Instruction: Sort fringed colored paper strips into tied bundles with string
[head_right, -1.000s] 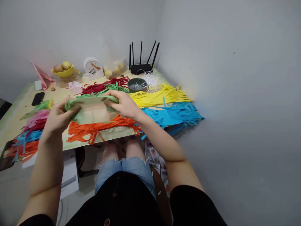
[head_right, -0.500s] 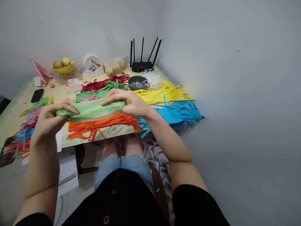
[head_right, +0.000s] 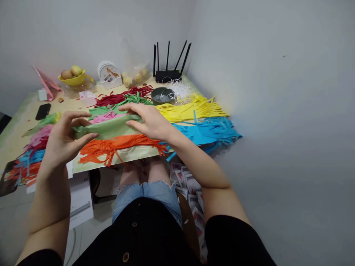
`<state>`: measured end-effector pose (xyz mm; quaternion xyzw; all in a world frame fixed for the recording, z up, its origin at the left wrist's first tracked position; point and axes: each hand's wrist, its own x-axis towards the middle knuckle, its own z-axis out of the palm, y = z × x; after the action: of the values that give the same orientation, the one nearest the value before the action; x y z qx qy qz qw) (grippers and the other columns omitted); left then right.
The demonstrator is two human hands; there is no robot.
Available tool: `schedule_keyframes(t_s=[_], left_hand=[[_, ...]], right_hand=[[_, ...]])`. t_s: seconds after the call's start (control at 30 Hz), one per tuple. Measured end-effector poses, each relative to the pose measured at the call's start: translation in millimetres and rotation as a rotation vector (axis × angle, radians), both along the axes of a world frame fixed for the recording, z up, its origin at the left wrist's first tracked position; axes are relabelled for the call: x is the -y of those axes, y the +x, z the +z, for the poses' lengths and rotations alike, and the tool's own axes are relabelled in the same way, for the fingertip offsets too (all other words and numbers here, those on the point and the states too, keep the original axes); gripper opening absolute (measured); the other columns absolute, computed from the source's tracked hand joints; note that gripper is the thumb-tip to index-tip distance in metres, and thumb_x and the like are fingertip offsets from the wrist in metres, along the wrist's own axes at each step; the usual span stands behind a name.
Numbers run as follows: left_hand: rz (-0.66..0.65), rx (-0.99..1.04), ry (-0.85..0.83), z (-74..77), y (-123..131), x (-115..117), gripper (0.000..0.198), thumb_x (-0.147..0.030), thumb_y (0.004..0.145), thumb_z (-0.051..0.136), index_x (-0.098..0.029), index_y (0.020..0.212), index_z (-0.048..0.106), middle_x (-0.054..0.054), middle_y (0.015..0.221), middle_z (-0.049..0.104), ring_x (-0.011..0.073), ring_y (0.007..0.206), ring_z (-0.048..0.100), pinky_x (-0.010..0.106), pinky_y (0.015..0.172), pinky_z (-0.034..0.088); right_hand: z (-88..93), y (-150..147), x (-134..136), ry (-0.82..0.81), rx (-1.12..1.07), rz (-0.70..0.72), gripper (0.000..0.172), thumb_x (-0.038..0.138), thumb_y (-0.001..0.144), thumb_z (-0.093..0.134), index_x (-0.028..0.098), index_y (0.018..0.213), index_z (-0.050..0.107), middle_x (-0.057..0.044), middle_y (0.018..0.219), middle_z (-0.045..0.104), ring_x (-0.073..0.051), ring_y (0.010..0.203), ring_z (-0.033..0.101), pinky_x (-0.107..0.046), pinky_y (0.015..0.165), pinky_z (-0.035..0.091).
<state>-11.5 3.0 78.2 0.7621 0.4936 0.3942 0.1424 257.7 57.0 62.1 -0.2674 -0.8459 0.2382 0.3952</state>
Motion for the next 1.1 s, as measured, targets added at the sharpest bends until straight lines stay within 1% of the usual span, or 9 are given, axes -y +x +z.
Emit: schedule_keyframes(t_s=[0.1,0.2,0.4,0.57,0.67,0.77,0.93,1.0,1.1], left_hand=[[-0.085,-0.035,-0.110,2.6,0,-1,0.025,-0.039,0.078,0.076,-0.018,0.090,0.070,0.003,0.081,0.066,0.0164,0.074,0.060,0.027,0.069,0.048],[-0.103,0.043,-0.178,2.0,1,-2,0.028,-0.041,0.080,0.074,-0.017,0.069,0.065,0.002,0.069,0.062,0.0139,0.064,0.056,0.025,0.061,0.046],[-0.064,0.512,-0.263,-11.3,7,1,0.030,-0.041,0.071,0.085,-0.019,0.079,0.066,-0.001,0.066,0.063,0.0127,0.046,0.061,0.024,0.046,0.052],[-0.111,0.712,-0.244,-20.1,6,5,0.023,-0.037,0.072,0.085,-0.019,0.080,0.075,0.001,0.066,0.066,0.0125,0.048,0.063,0.024,0.051,0.056],[-0.203,0.712,-0.210,-21.4,5,7,0.014,-0.031,0.075,0.082,-0.019,0.072,0.077,0.003,0.064,0.066,0.0133,0.056,0.065,0.025,0.059,0.056],[-0.195,0.672,-0.162,-21.8,3,9,0.008,-0.024,0.076,0.078,-0.019,0.071,0.077,0.004,0.066,0.067,0.0133,0.059,0.063,0.024,0.057,0.052],[-0.155,0.501,-0.095,-21.5,3,11,0.014,-0.030,0.081,0.069,-0.019,0.074,0.075,0.005,0.068,0.067,0.0165,0.065,0.062,0.028,0.061,0.050],[-0.108,0.380,-0.020,-22.0,5,13,0.019,-0.033,0.083,0.068,-0.019,0.070,0.072,0.004,0.066,0.066,0.0157,0.064,0.060,0.028,0.062,0.048],[0.057,0.220,0.089,-24.2,8,15,0.020,-0.030,0.080,0.076,-0.020,0.068,0.063,0.000,0.064,0.062,0.0121,0.059,0.054,0.025,0.058,0.043]], right_hand=[[1.0,0,1,-0.005,0.018,-0.005,0.015,0.024,0.086,0.060,0.016,0.094,0.069,-0.007,0.098,0.072,-0.019,0.091,0.064,-0.031,0.084,0.047],[2.1,0,3,-0.058,-0.031,-0.009,0.015,0.030,0.085,0.063,0.015,0.089,0.066,-0.005,0.093,0.070,-0.018,0.086,0.062,-0.029,0.079,0.045],[-4.4,-4,9,-0.140,-0.213,-0.011,0.018,0.033,0.086,0.066,0.016,0.090,0.066,-0.003,0.089,0.069,-0.015,0.082,0.060,-0.027,0.078,0.046],[-14.5,-8,13,-0.228,-0.351,0.058,0.014,0.031,0.088,0.064,0.018,0.088,0.071,-0.002,0.087,0.070,-0.013,0.079,0.063,-0.025,0.072,0.050],[-17.3,-11,14,-0.307,-0.418,0.101,0.016,0.030,0.089,0.062,0.017,0.082,0.069,-0.001,0.079,0.067,-0.010,0.068,0.060,-0.022,0.065,0.049],[-17.3,-12,14,-0.347,-0.441,0.142,0.017,0.027,0.089,0.061,0.016,0.078,0.067,-0.001,0.075,0.065,-0.008,0.062,0.057,-0.021,0.061,0.049],[-17.5,-11,11,-0.243,-0.397,0.120,0.020,0.028,0.087,0.057,0.016,0.076,0.068,-0.004,0.078,0.067,-0.013,0.070,0.060,-0.026,0.066,0.051],[-18.3,-11,11,-0.209,-0.368,0.096,0.025,0.034,0.089,0.057,0.016,0.076,0.068,-0.004,0.077,0.067,-0.014,0.070,0.060,-0.027,0.067,0.050],[-19.0,-12,13,-0.126,-0.287,-0.009,0.022,0.037,0.088,0.066,0.016,0.080,0.066,-0.003,0.079,0.067,-0.014,0.073,0.061,-0.028,0.072,0.049]])
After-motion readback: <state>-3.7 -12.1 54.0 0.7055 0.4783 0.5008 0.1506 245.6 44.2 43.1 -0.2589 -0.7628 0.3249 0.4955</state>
